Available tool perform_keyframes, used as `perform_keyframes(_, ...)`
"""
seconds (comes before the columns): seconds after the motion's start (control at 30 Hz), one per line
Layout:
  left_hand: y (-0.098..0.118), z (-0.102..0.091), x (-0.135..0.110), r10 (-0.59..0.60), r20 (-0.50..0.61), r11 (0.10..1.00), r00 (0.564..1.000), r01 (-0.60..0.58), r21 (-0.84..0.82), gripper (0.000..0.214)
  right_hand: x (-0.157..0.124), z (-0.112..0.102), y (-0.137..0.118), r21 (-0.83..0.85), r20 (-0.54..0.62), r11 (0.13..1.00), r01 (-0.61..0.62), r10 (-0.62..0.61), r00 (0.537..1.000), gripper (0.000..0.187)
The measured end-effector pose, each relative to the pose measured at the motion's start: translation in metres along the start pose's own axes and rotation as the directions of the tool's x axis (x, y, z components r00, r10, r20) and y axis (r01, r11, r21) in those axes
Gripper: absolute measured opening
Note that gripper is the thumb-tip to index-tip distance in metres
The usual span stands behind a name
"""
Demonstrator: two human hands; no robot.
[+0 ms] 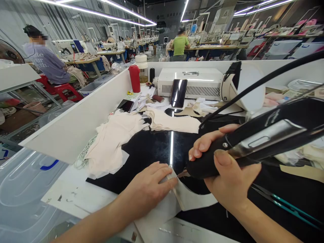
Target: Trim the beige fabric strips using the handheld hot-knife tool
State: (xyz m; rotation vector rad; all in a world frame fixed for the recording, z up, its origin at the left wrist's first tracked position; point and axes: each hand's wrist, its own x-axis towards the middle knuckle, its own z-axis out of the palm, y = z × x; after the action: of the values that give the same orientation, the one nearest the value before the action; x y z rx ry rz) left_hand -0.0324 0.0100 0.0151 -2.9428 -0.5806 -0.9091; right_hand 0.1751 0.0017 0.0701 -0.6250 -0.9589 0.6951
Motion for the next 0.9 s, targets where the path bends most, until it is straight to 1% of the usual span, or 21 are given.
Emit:
perform_keyframes(0.1, -0.001, 0.002, -0.003, 0.019, -0.013, 1.0, 1.0, -0.019, 0.025, 0.024, 0.0, 0.001, 0.001, -0.011, 0.009, 1.0, 0.013, -0.013, 1.0, 0.036)
perform_keyframes(0.2, -0.003, 0.003, -0.007, 0.047, -0.008, 0.998, 0.999, -0.047, 0.049, 0.026, -0.001, 0.002, 0.001, -0.036, -0.013, 0.999, 0.001, -0.002, 1.0, 0.035)
perform_keyframes(0.33, -0.006, 0.001, -0.012, 0.073, 0.087, 0.994, 0.994, -0.08, 0.08, 0.029, 0.0, 0.0, -0.003, -0.044, -0.023, 0.999, -0.016, 0.015, 1.0, 0.034)
perform_keyframes(0.4, -0.006, -0.002, -0.01, 0.083, 0.112, 0.991, 0.99, -0.093, 0.092, 0.029, 0.001, -0.002, -0.006, -0.04, -0.018, 0.999, -0.004, 0.003, 1.0, 0.037)
perform_keyframes(0.53, -0.001, -0.007, 0.002, 0.114, 0.078, 0.99, 0.99, -0.119, 0.068, 0.023, 0.002, -0.005, -0.011, -0.049, -0.031, 0.999, 0.003, -0.005, 1.0, 0.043)
perform_keyframes(0.6, 0.004, -0.007, 0.008, 0.094, 0.072, 0.995, 0.993, -0.096, 0.026, 0.021, 0.001, -0.005, -0.011, -0.056, -0.038, 0.998, -0.001, -0.001, 0.999, 0.043)
perform_keyframes(0.67, 0.008, -0.007, 0.012, 0.07, 0.08, 0.998, 0.994, -0.069, -0.012, 0.024, -0.001, -0.004, -0.011, -0.056, -0.042, 0.998, -0.002, 0.0, 0.999, 0.044)
perform_keyframes(0.8, 0.012, -0.005, 0.009, 0.06, 0.078, 0.998, 0.995, -0.058, -0.027, 0.03, -0.005, -0.001, -0.007, -0.037, -0.055, 0.999, -0.013, 0.011, 0.998, 0.049)
perform_keyframes(0.9, 0.012, -0.004, 0.006, 0.062, 0.069, 0.998, 0.996, -0.06, -0.023, 0.029, -0.007, -0.001, -0.006, -0.022, -0.039, 0.999, -0.026, 0.025, 0.999, 0.047)
